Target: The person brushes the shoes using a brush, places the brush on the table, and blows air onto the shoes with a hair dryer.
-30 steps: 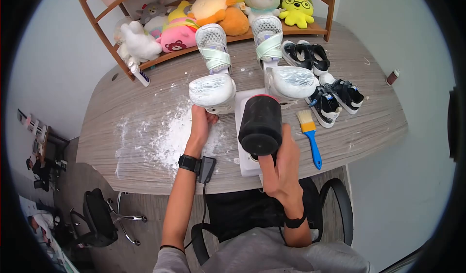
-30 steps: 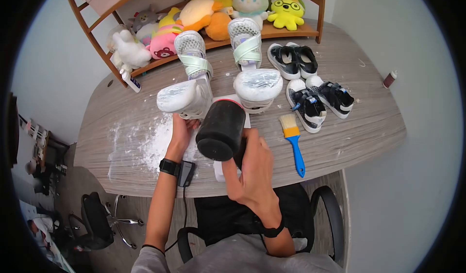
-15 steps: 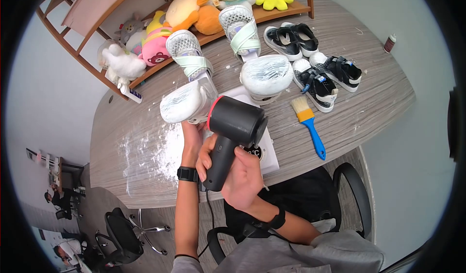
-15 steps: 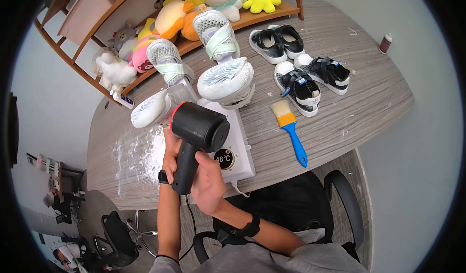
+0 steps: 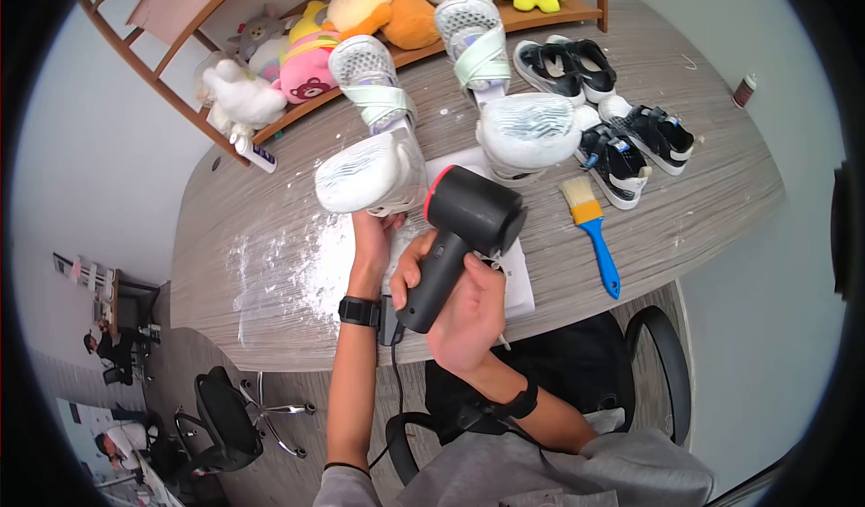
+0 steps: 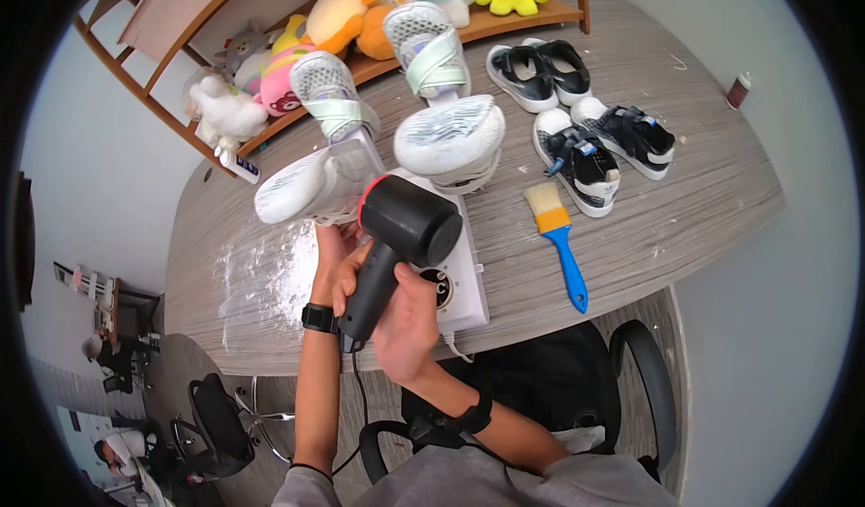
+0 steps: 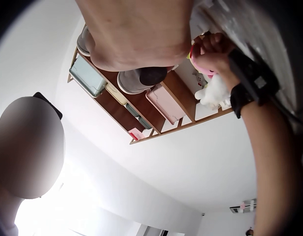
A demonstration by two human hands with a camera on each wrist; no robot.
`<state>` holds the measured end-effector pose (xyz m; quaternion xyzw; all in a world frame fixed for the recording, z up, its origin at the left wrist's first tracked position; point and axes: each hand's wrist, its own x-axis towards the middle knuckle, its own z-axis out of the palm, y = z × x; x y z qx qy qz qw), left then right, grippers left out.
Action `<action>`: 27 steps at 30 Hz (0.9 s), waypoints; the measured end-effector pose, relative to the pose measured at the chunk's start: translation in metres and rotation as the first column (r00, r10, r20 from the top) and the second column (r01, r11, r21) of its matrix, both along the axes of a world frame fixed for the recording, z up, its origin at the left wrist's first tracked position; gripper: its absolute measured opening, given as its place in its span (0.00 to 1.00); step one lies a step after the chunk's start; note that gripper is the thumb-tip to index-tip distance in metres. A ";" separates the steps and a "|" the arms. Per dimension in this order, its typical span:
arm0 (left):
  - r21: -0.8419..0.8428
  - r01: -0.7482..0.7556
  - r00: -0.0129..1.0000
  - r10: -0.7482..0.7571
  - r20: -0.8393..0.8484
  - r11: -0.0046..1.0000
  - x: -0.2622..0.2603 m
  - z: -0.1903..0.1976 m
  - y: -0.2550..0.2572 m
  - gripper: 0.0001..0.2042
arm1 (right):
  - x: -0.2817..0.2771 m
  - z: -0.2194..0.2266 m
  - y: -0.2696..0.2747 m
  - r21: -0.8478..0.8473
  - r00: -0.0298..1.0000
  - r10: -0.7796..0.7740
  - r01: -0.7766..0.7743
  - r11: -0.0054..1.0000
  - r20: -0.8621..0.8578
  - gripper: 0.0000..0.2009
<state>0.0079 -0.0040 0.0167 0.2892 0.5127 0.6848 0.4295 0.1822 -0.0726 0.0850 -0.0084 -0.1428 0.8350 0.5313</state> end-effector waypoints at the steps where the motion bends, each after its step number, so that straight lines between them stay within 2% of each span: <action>1: 0.012 0.026 0.999 -0.025 -0.024 1.000 0.001 0.001 0.000 0.13 | 0.000 -0.001 -0.003 0.004 0.999 -0.029 0.029 1.000 0.018 0.21; 5: 0.030 -0.063 0.998 0.064 -0.007 0.998 0.008 0.004 0.000 0.14 | -0.004 -0.013 -0.015 0.116 0.999 -0.009 0.004 0.993 0.037 0.21; 9: -0.039 -0.163 0.986 0.164 0.038 0.986 0.020 0.018 0.002 0.14 | -0.013 -0.012 -0.023 0.032 0.997 -0.027 0.024 0.999 0.079 0.21; 13: 0.018 -0.036 0.998 0.035 0.055 0.999 -0.002 -0.011 0.007 0.15 | -0.018 -0.023 -0.020 0.091 0.997 -0.005 -0.003 0.996 0.081 0.21; 15: 0.059 0.006 0.997 -0.010 0.077 0.998 -0.009 -0.013 0.007 0.16 | -0.021 -0.028 -0.018 0.229 0.996 -0.018 -0.003 0.974 0.089 0.22; 17: 0.141 0.060 0.958 -0.018 -0.286 0.988 -0.005 -0.009 0.003 0.17 | -0.020 -0.028 -0.023 0.233 0.992 -0.017 -0.014 0.972 0.128 0.21; 19: 0.138 0.020 0.966 0.016 -0.259 0.990 0.006 0.003 0.000 0.17 | -0.018 -0.031 -0.029 0.236 0.985 -0.017 -0.024 0.971 0.170 0.20; 21: 0.121 -0.052 0.972 0.078 -0.220 0.991 0.024 0.030 -0.003 0.18 | -0.019 -0.044 -0.027 0.392 0.954 -0.081 -0.041 0.919 0.289 0.18; 22: 0.106 -0.089 0.974 0.109 -0.201 0.990 0.030 0.038 -0.006 0.18 | -0.019 -0.050 -0.028 0.402 0.957 -0.053 -0.069 0.913 0.284 0.17; 23: 0.084 -0.128 0.973 0.141 -0.180 0.988 0.032 0.037 -0.010 0.18 | -0.021 -0.073 -0.026 0.399 0.956 -0.043 -0.081 0.913 0.290 0.17; 24: 0.005 0.016 0.961 -0.014 -0.276 1.000 0.016 0.030 -0.018 0.19 | -0.025 -0.107 -0.024 0.513 0.900 -0.154 -0.086 0.854 0.407 0.17; 25: -0.008 0.008 0.963 -0.010 -0.270 1.000 0.021 0.037 -0.024 0.19 | -0.025 -0.126 -0.026 0.613 0.823 -0.274 -0.111 0.782 0.498 0.22; 26: -0.067 -0.001 0.990 -0.008 -0.141 0.998 0.032 0.056 -0.030 0.18 | -0.024 -0.123 -0.024 0.668 0.847 -0.294 -0.093 0.738 0.442 0.25; 27: -0.118 -0.003 1.000 0.002 -0.010 0.993 0.039 0.068 -0.030 0.18 | -0.026 -0.120 -0.024 0.668 0.849 -0.289 -0.097 0.738 0.443 0.25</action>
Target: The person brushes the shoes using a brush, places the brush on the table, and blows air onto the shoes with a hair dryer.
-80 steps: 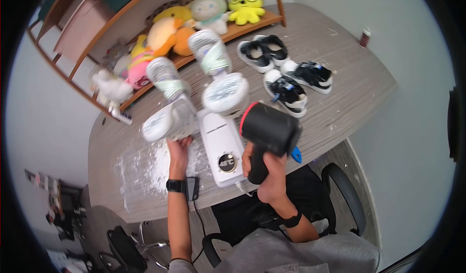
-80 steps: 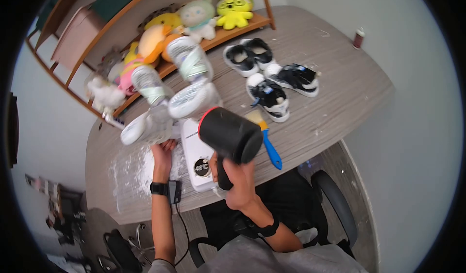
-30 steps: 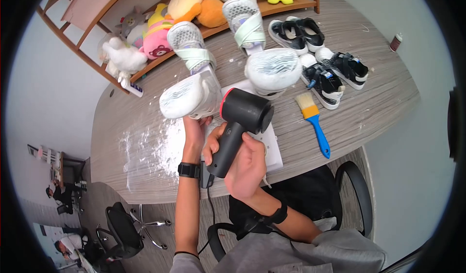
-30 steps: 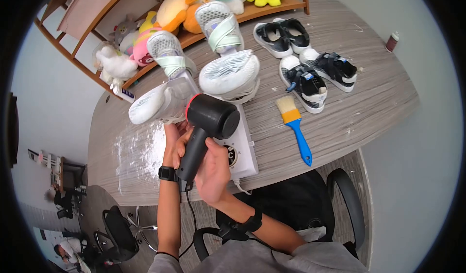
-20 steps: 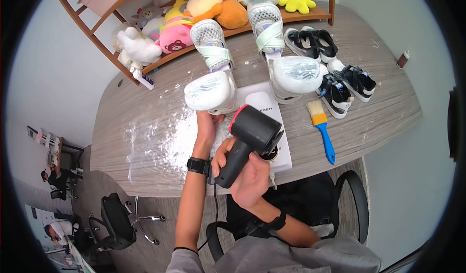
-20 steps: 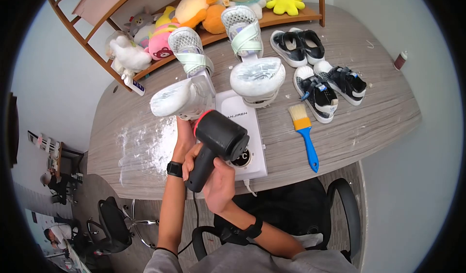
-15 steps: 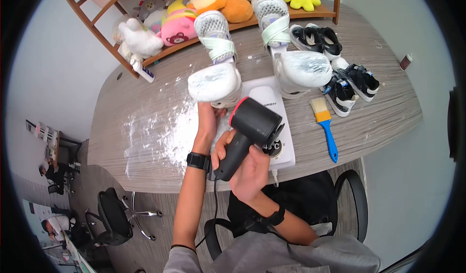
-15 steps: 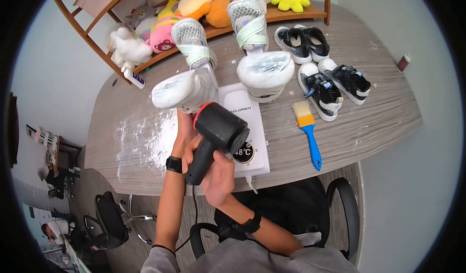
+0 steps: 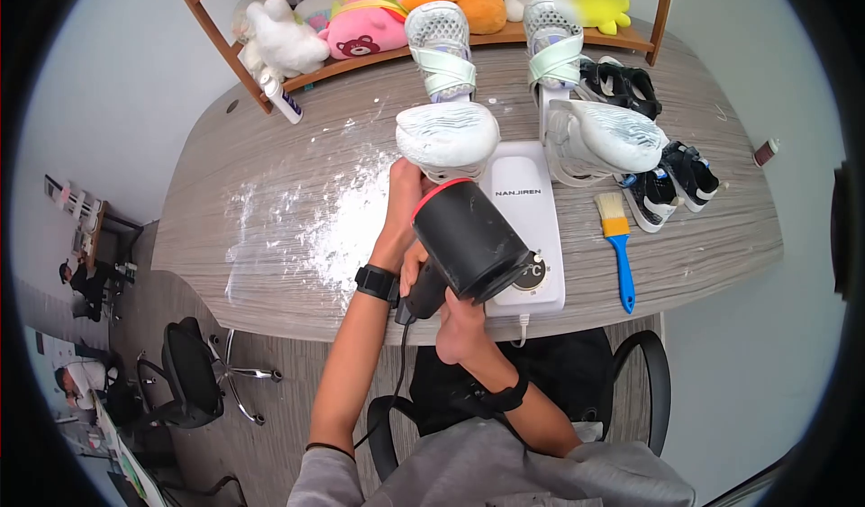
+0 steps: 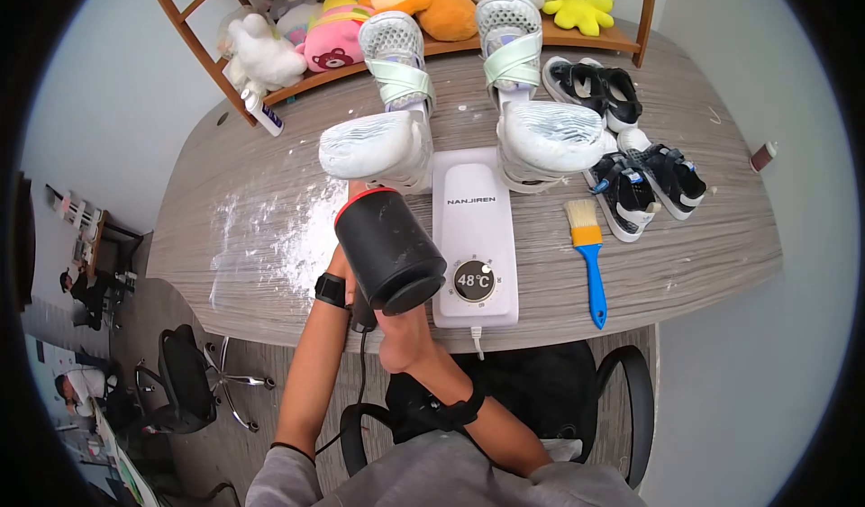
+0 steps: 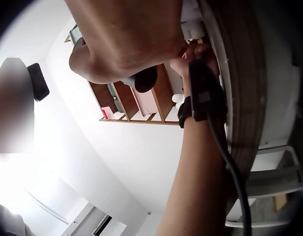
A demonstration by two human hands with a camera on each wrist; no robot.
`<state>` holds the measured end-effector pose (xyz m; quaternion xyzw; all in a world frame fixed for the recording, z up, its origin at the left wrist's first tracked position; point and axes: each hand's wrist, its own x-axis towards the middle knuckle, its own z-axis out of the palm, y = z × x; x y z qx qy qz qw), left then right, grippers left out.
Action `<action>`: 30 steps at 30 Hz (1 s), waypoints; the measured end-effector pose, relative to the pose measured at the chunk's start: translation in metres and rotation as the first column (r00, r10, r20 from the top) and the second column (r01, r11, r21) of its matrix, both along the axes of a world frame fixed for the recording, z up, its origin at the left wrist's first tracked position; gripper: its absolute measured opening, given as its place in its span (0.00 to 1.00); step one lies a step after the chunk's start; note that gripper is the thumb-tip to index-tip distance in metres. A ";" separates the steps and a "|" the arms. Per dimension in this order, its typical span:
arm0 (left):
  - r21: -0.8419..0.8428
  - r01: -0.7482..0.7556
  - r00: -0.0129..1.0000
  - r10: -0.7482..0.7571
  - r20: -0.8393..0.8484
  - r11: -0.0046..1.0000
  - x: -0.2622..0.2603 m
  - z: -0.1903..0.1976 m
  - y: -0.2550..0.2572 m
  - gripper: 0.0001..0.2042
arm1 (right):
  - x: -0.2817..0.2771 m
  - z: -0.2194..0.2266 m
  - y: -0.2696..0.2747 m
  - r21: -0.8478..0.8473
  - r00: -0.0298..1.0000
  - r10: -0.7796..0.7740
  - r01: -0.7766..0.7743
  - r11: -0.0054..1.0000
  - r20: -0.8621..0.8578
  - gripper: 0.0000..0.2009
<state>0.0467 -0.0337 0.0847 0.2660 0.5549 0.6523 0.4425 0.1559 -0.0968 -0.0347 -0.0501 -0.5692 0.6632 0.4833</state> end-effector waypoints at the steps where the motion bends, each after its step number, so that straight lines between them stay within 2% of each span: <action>1: 0.156 -0.026 0.996 0.039 -0.083 0.987 -0.001 -0.011 0.008 0.17 | -0.001 0.005 0.000 -0.062 1.000 -0.011 0.011 0.998 -0.006 0.23; 2: 0.164 -0.030 0.996 0.044 -0.080 0.986 -0.017 -0.037 0.020 0.17 | -0.002 0.012 0.001 -0.120 1.000 -0.024 0.022 0.993 -0.010 0.20; 3: 0.258 0.043 0.973 0.018 -0.228 0.965 -0.039 -0.070 0.033 0.16 | -0.002 0.031 0.001 -0.111 1.000 -0.020 0.019 0.994 -0.007 0.20; 4: 0.335 0.127 0.928 0.008 -0.373 0.934 -0.050 -0.085 0.040 0.16 | -0.001 0.059 -0.001 -0.260 0.995 -0.007 -0.019 0.965 -0.096 0.19; 5: 0.316 0.078 0.987 -0.029 -0.156 0.945 -0.039 -0.073 0.035 0.16 | -0.001 0.074 -0.002 -0.398 0.983 -0.003 -0.071 0.915 -0.183 0.24; 6: 0.330 0.066 0.988 -0.016 -0.151 0.942 -0.036 -0.068 0.036 0.16 | -0.002 0.076 0.000 -0.385 0.984 0.010 -0.079 0.919 -0.178 0.24; 8: 0.222 0.007 0.998 -0.022 0.065 0.975 -0.034 -0.067 0.037 0.15 | -0.003 0.073 0.001 -0.409 0.988 -0.028 -0.036 0.912 -0.149 0.27; 10: 0.254 0.021 0.997 -0.039 0.064 0.967 -0.040 -0.075 0.039 0.15 | -0.004 0.070 0.003 -0.371 0.992 -0.037 -0.009 0.929 -0.117 0.25; 12: 0.279 0.109 0.945 -0.012 -0.327 0.954 -0.044 -0.081 0.040 0.15 | -0.005 0.060 0.006 -0.111 0.995 -0.100 0.101 0.989 0.011 0.23; 13: 0.247 0.094 0.949 -0.011 -0.316 0.964 -0.042 -0.075 0.038 0.15 | -0.004 0.051 0.005 0.019 0.982 -0.164 0.163 0.986 0.093 0.20; 14: 0.255 0.082 0.950 0.001 -0.312 0.963 -0.036 -0.065 0.032 0.15 | -0.002 0.059 0.008 0.027 0.983 -0.154 0.152 0.988 0.095 0.20; 15: 0.287 0.031 0.909 0.093 -0.406 0.957 -0.027 -0.056 0.024 0.15 | 0.001 0.074 0.013 0.343 0.953 -0.274 0.218 0.914 0.125 0.16; 16: 0.323 -0.018 0.853 0.184 -0.489 0.946 -0.023 -0.050 0.020 0.14 | 0.001 0.084 0.015 0.626 0.912 -0.394 0.244 0.741 0.111 0.14; 17: 0.360 0.047 0.831 0.163 -0.531 0.932 -0.030 -0.049 0.019 0.13 | -0.001 0.084 0.011 0.663 0.877 -0.440 0.215 0.717 0.191 0.16; 18: 0.357 0.153 0.683 0.163 -0.712 0.921 -0.037 -0.048 0.012 0.10 | -0.007 0.090 0.007 0.675 0.879 -0.434 0.200 0.710 0.197 0.16; 19: 0.337 0.136 0.979 -0.073 -0.193 0.932 -0.041 -0.053 0.010 0.08 | -0.014 0.100 0.002 0.567 0.889 -0.406 0.226 0.792 0.213 0.16; 20: 0.320 0.143 0.871 -0.272 0.409 0.937 -0.043 -0.059 0.008 0.07 | -0.018 0.107 0.000 0.448 0.899 -0.376 0.247 0.859 0.225 0.17; 21: 0.332 0.128 0.867 -0.268 0.420 0.935 -0.039 -0.069 0.003 0.07 | -0.019 0.111 0.004 0.606 0.849 -0.446 0.203 0.769 0.282 0.19; 22: 0.427 0.034 0.948 -0.165 0.274 0.903 -0.025 -0.049 -0.014 0.07 | -0.022 0.114 0.003 0.614 0.849 -0.438 0.182 0.768 0.295 0.19; 23: 0.523 -0.043 0.991 -0.032 0.133 0.851 -0.017 -0.041 -0.024 0.10 | -0.028 0.117 0.002 0.507 0.875 -0.391 0.208 0.836 0.285 0.19; 24: 0.524 -0.057 0.989 -0.024 0.148 0.850 -0.018 -0.047 -0.026 0.10 | -0.034 0.120 0.000 0.388 0.899 -0.348 0.230 0.892 0.266 0.19; 26: 0.515 -0.058 0.984 -0.039 0.175 0.855 -0.017 -0.053 -0.016 0.10 | -0.042 0.123 0.000 0.378 0.883 -0.366 0.244 0.893 0.293 0.18; 28: 0.518 -0.051 0.980 -0.058 0.192 0.854 -0.022 -0.066 -0.028 0.11 | -0.050 0.130 0.002 0.378 0.869 -0.389 0.265 0.887 0.306 0.17; 30: 0.523 -0.047 0.975 -0.075 0.210 0.851 -0.022 -0.076 -0.029 0.11 | -0.057 0.136 0.003 0.249 0.866 -0.341 0.262 0.932 0.366 0.18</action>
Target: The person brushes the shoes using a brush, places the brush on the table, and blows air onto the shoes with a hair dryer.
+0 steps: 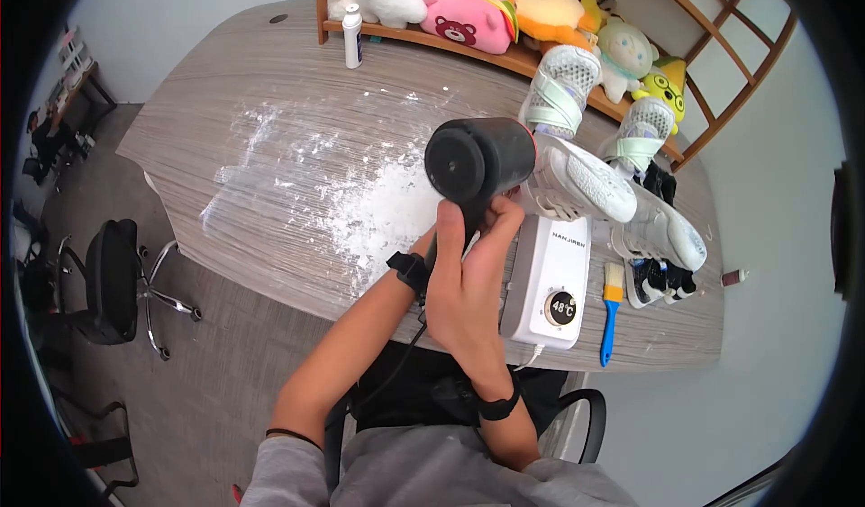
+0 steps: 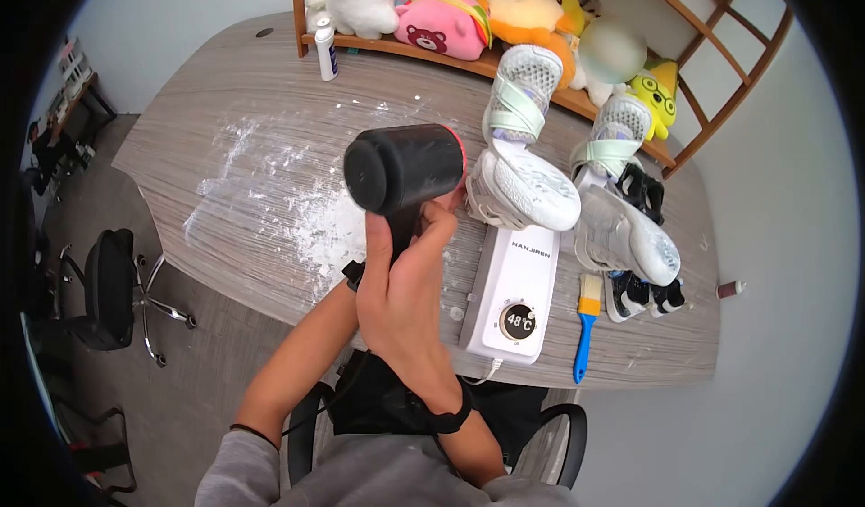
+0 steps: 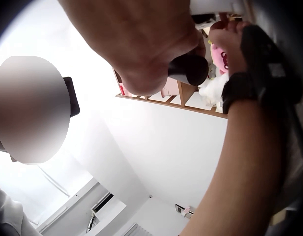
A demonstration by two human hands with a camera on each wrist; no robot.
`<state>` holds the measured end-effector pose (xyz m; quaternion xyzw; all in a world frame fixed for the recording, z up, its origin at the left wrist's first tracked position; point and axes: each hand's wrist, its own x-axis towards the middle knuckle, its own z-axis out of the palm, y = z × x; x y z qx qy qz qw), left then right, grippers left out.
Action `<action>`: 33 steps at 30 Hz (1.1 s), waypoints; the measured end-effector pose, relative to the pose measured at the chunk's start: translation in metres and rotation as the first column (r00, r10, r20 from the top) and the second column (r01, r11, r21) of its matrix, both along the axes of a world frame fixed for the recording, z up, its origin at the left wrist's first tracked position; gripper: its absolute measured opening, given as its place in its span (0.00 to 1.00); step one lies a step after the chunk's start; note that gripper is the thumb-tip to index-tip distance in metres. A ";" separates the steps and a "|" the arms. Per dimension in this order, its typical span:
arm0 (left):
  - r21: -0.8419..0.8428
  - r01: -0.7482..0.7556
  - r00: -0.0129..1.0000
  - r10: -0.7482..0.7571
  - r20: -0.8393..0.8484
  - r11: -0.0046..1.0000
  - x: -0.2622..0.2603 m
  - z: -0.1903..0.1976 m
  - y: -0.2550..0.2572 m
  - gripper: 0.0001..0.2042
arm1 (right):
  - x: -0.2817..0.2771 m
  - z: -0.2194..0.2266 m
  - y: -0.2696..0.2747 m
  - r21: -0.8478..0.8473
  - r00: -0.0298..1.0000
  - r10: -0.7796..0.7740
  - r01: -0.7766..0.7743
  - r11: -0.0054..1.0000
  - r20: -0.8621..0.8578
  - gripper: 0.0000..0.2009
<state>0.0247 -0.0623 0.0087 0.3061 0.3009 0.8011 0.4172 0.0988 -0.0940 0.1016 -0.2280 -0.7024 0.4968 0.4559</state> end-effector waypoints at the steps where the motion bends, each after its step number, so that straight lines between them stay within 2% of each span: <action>1: 0.004 0.008 1.000 -0.008 0.007 1.000 -0.002 -0.003 0.004 0.11 | -0.003 0.002 0.001 0.011 1.000 0.008 -0.008 1.000 0.006 0.18; 3: 0.006 0.031 0.999 -0.031 0.009 0.999 -0.006 -0.010 0.009 0.11 | -0.008 0.005 0.003 -0.056 0.995 -0.083 0.086 0.995 0.055 0.19; 6: -0.021 0.094 0.996 -0.094 0.013 0.995 -0.012 -0.017 0.020 0.12 | -0.012 0.003 0.010 -0.114 0.994 -0.085 0.092 0.989 0.070 0.19; 10: -0.050 0.217 0.976 -0.218 -0.013 0.975 -0.017 -0.034 0.022 0.13 | -0.008 -0.001 0.009 -0.124 0.985 -0.162 0.168 0.978 0.059 0.18; 12: -0.058 0.286 0.957 -0.288 -0.027 0.957 -0.018 -0.039 0.031 0.13 | -0.002 0.000 0.005 -0.191 0.984 -0.163 0.173 0.966 0.066 0.18; 13: -0.062 0.323 0.945 -0.325 -0.032 0.944 -0.017 -0.045 0.029 0.13 | 0.001 -0.003 0.005 -0.219 0.990 -0.140 0.137 0.966 0.001 0.17; 14: -0.063 0.357 0.932 -0.359 -0.037 0.932 -0.023 -0.046 0.034 0.14 | 0.003 -0.010 0.004 -0.175 0.991 -0.129 0.121 0.977 -0.038 0.16; 15: -0.063 0.389 0.919 -0.392 -0.044 0.919 -0.020 -0.047 0.044 0.14 | 0.011 -0.012 -0.001 -0.216 0.997 -0.077 0.075 0.974 -0.001 0.17; 16: -0.194 -0.030 0.945 -0.036 -0.325 0.981 -0.017 -0.015 0.056 0.16 | 0.020 -0.017 -0.007 -0.258 0.999 -0.023 0.031 0.966 0.033 0.17; 18: -0.386 0.128 0.970 -0.197 -0.143 0.913 -0.023 0.013 0.058 0.16 | 0.046 -0.009 -0.027 -0.315 0.982 0.166 -0.186 0.931 -0.090 0.17; 20: -0.356 0.014 0.989 -0.067 -0.136 0.934 -0.012 0.014 0.060 0.14 | 0.075 0.009 -0.039 -0.202 0.963 0.206 -0.239 0.950 -0.173 0.18; 22: -0.324 0.037 0.995 -0.064 -0.072 0.945 -0.014 -0.002 0.070 0.14 | 0.117 0.032 -0.047 -0.358 0.943 0.158 -0.262 0.896 -0.293 0.16; 23: -0.311 0.001 0.982 -0.060 -0.180 0.950 -0.015 0.001 0.066 0.14 | 0.133 0.045 -0.037 -0.356 0.945 0.149 -0.252 0.900 -0.292 0.16; 24: -0.287 -0.035 0.955 -0.052 -0.291 0.957 -0.016 0.006 0.062 0.14 | 0.146 0.062 -0.017 -0.239 0.939 0.127 -0.210 0.948 -0.320 0.17; 26: -0.331 -0.007 0.963 -0.083 -0.255 0.944 -0.013 0.017 0.055 0.14 | 0.166 0.101 0.028 0.007 0.918 0.099 -0.104 0.995 -0.383 0.24; 28: -0.320 -0.002 0.963 -0.085 -0.257 0.947 -0.012 0.020 0.054 0.14 | 0.180 0.141 0.068 -0.003 0.974 -0.056 0.057 0.998 -0.219 0.25; 30: -0.314 0.000 0.963 -0.084 -0.255 0.949 -0.011 0.019 0.053 0.14 | 0.191 0.162 0.117 -0.159 0.985 0.068 -0.094 0.983 -0.159 0.19; 32: -0.331 -0.010 0.963 -0.080 -0.258 0.943 -0.013 0.016 0.055 0.15 | 0.191 0.160 0.165 -0.324 0.988 0.111 -0.139 0.936 -0.103 0.18; 33: -0.325 -0.008 0.961 -0.082 -0.264 0.946 -0.013 0.016 0.055 0.15 | 0.189 0.157 0.178 -0.355 0.987 0.150 -0.162 0.921 -0.062 0.18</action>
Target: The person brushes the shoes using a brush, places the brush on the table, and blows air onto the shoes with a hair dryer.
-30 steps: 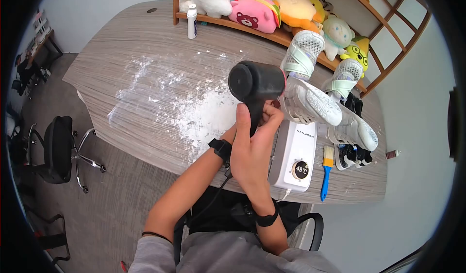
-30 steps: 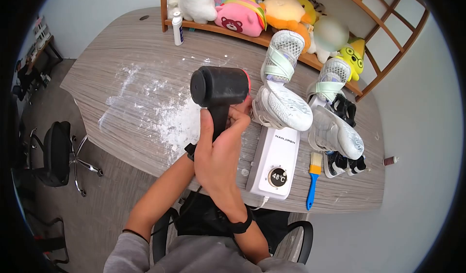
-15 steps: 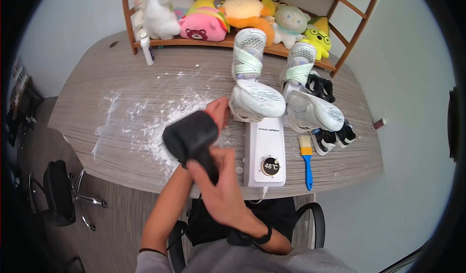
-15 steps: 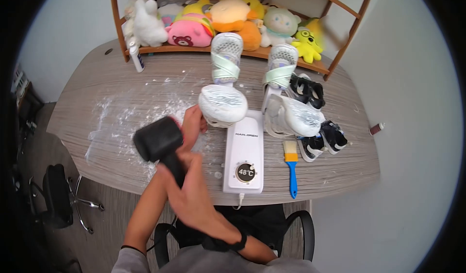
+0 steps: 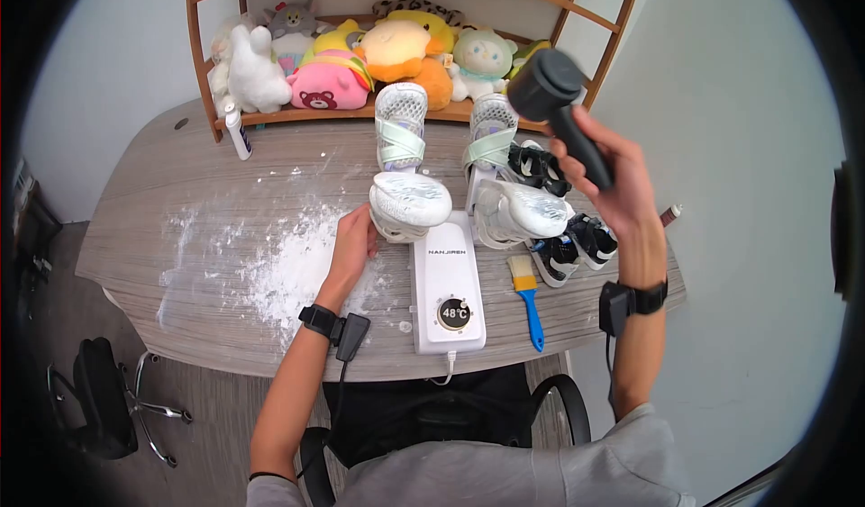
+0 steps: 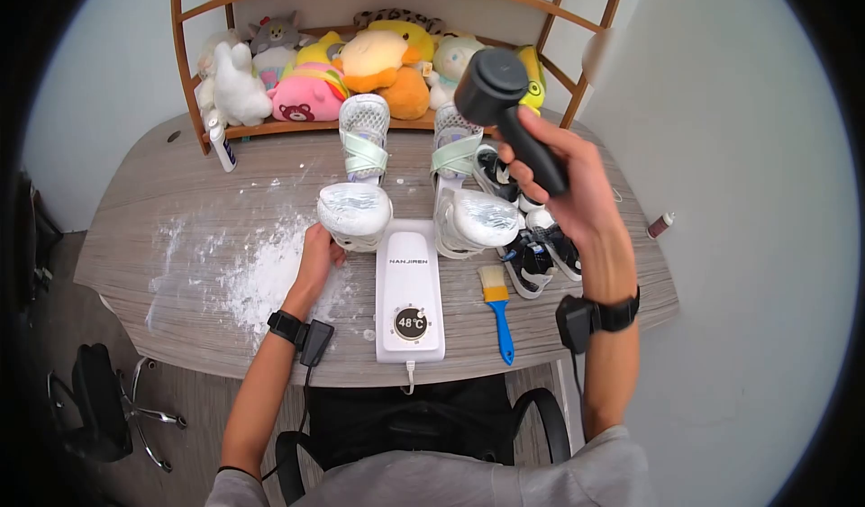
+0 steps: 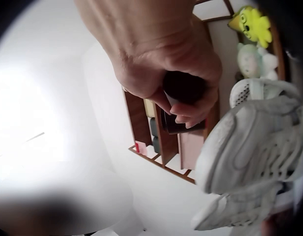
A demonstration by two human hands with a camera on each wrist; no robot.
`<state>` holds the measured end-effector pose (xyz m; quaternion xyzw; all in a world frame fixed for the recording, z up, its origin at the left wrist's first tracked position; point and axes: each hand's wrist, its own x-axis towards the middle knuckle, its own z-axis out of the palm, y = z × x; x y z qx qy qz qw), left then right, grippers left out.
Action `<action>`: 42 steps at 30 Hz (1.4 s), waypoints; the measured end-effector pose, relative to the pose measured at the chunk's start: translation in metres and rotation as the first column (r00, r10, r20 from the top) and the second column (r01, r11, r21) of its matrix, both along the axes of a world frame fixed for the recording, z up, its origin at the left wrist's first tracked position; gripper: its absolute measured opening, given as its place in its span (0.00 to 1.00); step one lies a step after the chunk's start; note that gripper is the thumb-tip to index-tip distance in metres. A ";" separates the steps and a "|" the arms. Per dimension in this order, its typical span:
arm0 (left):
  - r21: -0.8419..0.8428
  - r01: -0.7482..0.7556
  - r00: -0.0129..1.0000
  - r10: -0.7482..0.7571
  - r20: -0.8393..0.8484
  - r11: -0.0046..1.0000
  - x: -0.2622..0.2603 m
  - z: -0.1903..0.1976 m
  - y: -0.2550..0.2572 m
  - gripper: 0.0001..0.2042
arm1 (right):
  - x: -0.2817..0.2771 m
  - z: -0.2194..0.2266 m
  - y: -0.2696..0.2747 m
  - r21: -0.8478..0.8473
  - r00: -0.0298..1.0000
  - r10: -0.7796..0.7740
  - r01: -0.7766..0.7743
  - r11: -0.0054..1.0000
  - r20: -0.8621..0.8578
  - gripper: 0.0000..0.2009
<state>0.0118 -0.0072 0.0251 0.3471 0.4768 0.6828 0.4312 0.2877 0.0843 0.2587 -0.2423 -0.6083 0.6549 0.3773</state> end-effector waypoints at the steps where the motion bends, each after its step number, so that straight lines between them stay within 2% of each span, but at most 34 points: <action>1: -0.008 -0.008 1.000 0.008 -0.007 1.000 0.000 0.000 0.000 0.15 | -0.003 -0.002 0.011 -0.026 0.998 0.044 -0.042 0.999 0.045 0.18; 5: -0.006 -0.022 1.000 0.022 -0.008 1.000 -0.001 -0.002 0.000 0.15 | -0.010 -0.012 0.037 -0.101 0.989 0.117 -0.108 0.989 0.089 0.17; 8: -0.004 -0.009 1.000 0.009 -0.001 1.000 -0.002 -0.004 0.001 0.15 | -0.015 -0.016 0.044 -0.101 0.988 0.093 -0.081 0.992 0.120 0.16; 13: -0.013 -0.012 1.000 0.012 -0.013 1.000 0.000 0.002 -0.001 0.15 | -0.017 -0.023 0.041 -0.057 0.975 0.071 -0.060 0.997 0.210 0.19; 16: -0.010 -0.006 1.000 0.006 -0.011 1.000 -0.002 0.000 -0.001 0.15 | -0.016 -0.023 0.040 -0.134 0.959 0.168 -0.140 0.981 0.227 0.18; 21: -0.006 -0.029 1.000 0.029 -0.002 1.000 0.000 0.002 0.000 0.15 | 0.005 -0.020 0.043 -0.099 0.941 0.157 -0.133 0.986 0.298 0.19; 24: -0.002 -0.016 1.000 0.016 -0.006 1.000 0.000 0.002 -0.002 0.16 | 0.021 -0.030 0.048 -0.159 0.962 0.142 -0.106 0.982 0.234 0.20; 27: 0.008 -0.001 1.000 0.002 -0.030 1.000 -0.001 -0.001 0.002 0.16 | 0.031 -0.048 0.057 -0.150 0.975 0.129 -0.102 0.983 0.182 0.20; 29: 0.000 -0.042 0.996 0.042 -0.073 0.999 -0.001 -0.001 0.001 0.17 | 0.032 -0.056 0.060 -0.181 0.983 0.160 -0.142 0.973 0.090 0.20; 30: 0.010 -0.039 0.995 0.040 -0.088 0.999 -0.002 0.002 0.003 0.17 | 0.030 -0.064 0.069 -0.196 0.983 0.184 -0.184 0.963 -0.016 0.20; 31: 0.003 -0.043 0.996 0.043 -0.075 0.999 -0.001 0.002 0.002 0.17 | 0.026 -0.068 0.071 -0.215 0.972 0.204 -0.224 0.951 -0.113 0.21; 37: -0.023 -0.036 0.998 0.035 -0.048 0.999 0.002 0.005 0.000 0.16 | 0.007 -0.082 0.076 -0.148 0.954 0.200 -0.236 0.960 -0.224 0.22; 42: 0.005 -0.029 0.999 0.029 0.028 1.000 0.001 -0.003 0.003 0.17 | 0.013 -0.103 0.070 -0.181 0.914 0.157 -0.238 0.954 -0.375 0.22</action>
